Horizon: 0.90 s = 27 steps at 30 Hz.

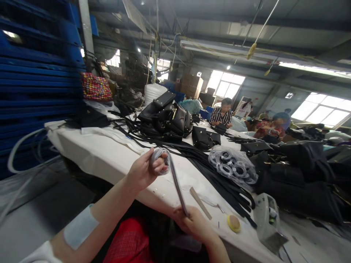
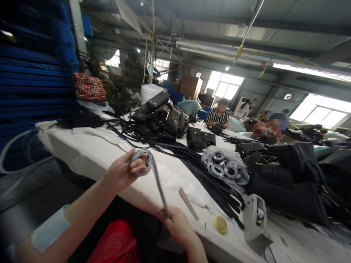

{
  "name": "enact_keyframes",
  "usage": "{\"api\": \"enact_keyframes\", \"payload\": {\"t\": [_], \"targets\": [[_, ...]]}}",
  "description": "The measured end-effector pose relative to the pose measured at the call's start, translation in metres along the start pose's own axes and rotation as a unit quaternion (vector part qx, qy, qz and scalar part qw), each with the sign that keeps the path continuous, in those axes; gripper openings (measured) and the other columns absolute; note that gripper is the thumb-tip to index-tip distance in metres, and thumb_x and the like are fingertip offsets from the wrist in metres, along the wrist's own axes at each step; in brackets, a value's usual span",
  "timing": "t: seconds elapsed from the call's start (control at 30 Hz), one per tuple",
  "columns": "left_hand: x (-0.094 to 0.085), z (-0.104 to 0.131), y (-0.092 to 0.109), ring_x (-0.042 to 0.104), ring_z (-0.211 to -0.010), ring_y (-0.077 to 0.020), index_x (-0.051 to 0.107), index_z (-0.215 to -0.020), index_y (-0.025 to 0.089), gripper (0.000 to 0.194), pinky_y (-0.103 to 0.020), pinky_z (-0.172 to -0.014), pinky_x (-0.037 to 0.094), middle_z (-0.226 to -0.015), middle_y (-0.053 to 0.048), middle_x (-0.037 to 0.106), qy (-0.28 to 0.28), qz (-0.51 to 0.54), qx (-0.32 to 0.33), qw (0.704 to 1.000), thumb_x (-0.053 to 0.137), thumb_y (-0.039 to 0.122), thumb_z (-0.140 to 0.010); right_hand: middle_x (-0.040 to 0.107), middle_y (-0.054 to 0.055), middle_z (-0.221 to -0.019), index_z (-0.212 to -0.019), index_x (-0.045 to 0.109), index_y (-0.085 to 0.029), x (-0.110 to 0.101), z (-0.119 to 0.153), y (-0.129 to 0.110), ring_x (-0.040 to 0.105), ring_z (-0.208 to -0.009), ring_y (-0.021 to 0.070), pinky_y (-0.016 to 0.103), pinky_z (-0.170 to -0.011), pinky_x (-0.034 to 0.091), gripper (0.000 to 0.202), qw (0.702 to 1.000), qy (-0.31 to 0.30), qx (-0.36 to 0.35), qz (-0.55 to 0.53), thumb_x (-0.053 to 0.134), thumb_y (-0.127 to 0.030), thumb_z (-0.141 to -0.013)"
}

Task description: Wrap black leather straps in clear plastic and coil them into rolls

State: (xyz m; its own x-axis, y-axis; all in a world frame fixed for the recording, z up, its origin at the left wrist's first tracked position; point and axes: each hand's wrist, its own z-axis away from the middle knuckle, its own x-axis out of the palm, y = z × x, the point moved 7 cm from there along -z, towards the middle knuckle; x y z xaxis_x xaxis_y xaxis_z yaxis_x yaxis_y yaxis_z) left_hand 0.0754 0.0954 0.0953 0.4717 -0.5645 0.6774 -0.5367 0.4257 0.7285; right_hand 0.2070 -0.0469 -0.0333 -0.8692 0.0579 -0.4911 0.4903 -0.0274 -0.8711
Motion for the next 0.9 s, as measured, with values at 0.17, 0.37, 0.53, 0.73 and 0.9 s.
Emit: {"api": "enact_keyframes", "payload": {"t": [0.17,0.37,0.53,0.73,0.9], "targets": [[0.013,0.011,-0.024,0.057,-0.106,-0.0313,0.066,-0.093,0.016,0.048,-0.046,-0.107,0.034,-0.094,-0.013,0.066,-0.058,-0.443,0.275,0.851,0.052,0.061,-0.084,0.051,-0.002,-0.056,-0.1,0.075,-0.019,0.019,0.037,-0.047,0.042,-0.048,0.0093,0.022,-0.047,0.032,0.039,0.971,-0.173,-0.036,-0.158,0.052,-0.049,-0.091],[0.002,0.02,-0.107,0.055,-0.053,-0.0198,0.057,-0.054,0.02,0.058,-0.031,-0.062,0.044,-0.052,-0.005,0.056,-0.198,-0.621,0.024,0.758,0.038,0.062,-0.089,0.063,0.004,-0.068,-0.085,0.071,-0.016,-0.072,0.028,-0.003,0.056,-0.063,0.0173,0.029,-0.062,0.044,0.039,0.993,0.112,0.001,-0.047,0.058,-0.053,-0.085],[-0.017,0.019,-0.123,0.032,-0.027,-0.0114,0.06,-0.055,0.016,0.074,-0.026,-0.043,0.035,-0.029,0.003,0.036,-0.121,-0.31,-0.247,0.91,0.023,0.07,-0.09,0.07,0.008,-0.093,-0.091,0.071,-0.02,-0.059,0.021,0.022,0.063,-0.09,0.0231,0.036,-0.085,0.047,0.035,0.996,0.091,0.006,0.005,0.048,-0.046,-0.093],[-0.017,0.002,-0.109,0.027,-0.028,-0.0073,0.061,-0.06,0.011,0.07,-0.023,-0.047,0.041,-0.03,0.007,0.028,-0.016,-0.048,-0.281,0.958,0.022,0.055,-0.098,0.062,0.002,-0.073,-0.104,0.065,-0.018,-0.029,0.019,0.032,0.055,-0.064,0.0169,0.028,-0.06,0.044,0.035,0.994,0.074,0.039,-0.071,0.062,-0.046,-0.084],[-0.005,-0.019,-0.098,0.047,-0.045,-0.0103,0.064,-0.078,0.007,0.06,-0.028,-0.068,0.05,-0.05,0.002,0.045,0.018,0.079,-0.193,0.978,0.019,0.039,-0.102,0.057,-0.001,-0.068,-0.095,0.065,-0.016,0.002,0.009,0.031,0.05,-0.064,0.0135,0.026,-0.062,0.041,0.029,0.995,0.047,0.07,-0.059,0.057,-0.042,-0.087]]}}
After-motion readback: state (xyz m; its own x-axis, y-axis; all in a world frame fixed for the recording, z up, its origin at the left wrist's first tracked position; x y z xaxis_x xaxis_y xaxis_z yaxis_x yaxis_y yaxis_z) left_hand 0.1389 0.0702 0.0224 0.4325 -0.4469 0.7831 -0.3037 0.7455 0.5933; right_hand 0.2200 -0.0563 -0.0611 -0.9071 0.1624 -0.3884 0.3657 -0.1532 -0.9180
